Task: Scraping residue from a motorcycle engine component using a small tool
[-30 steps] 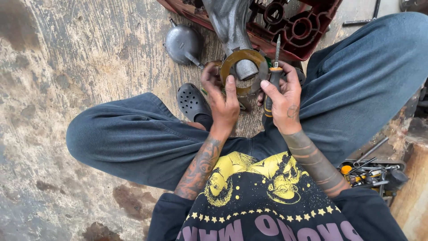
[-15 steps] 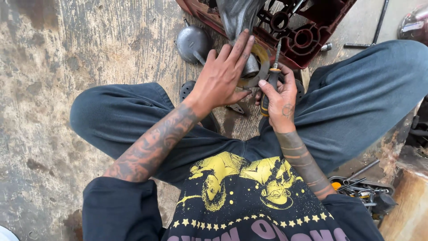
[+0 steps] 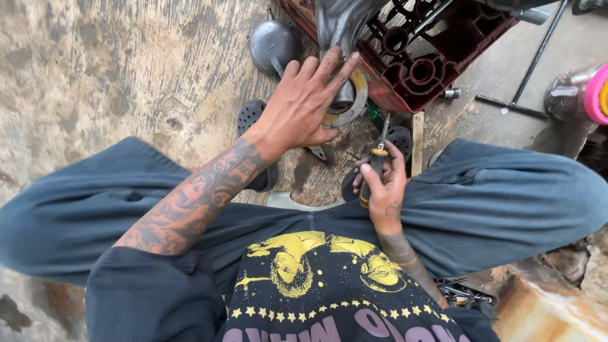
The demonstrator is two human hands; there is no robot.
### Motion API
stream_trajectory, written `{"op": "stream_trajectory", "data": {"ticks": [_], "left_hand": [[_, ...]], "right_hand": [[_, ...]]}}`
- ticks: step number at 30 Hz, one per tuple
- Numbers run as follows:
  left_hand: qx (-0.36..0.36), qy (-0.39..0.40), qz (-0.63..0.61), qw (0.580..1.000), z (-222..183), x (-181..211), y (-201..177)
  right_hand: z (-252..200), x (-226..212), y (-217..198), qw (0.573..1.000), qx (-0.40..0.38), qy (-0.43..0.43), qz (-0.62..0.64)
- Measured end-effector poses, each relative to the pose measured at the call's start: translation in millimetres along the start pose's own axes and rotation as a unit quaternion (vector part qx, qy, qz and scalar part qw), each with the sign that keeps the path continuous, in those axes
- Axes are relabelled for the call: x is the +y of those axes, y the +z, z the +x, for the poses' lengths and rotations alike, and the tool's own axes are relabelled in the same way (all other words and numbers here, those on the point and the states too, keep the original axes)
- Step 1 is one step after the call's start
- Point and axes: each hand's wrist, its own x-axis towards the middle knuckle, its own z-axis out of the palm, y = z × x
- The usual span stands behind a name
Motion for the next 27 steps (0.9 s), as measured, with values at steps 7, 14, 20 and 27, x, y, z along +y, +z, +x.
{"op": "stream_trajectory", "data": {"ticks": [7,14,20,27], "left_hand": [[-0.025,-0.019,-0.089,0.996,-3,-1,-3],[-0.004,0.012,-0.001,1.000,-5,4,0],[0.022,0.077,0.074,0.994,2,-7,5],[-0.040,0.041,-0.118,0.991,23,-11,80]], "right_hand": [[-9,11,-10,0.997,-0.046,-0.009,0.060],[-15,-4,2,0.996,-0.079,-0.006,0.049],[-16,-4,1,0.997,-0.056,-0.042,-0.017],[-29,-13,10,0.989,-0.033,-0.096,-0.110]]}}
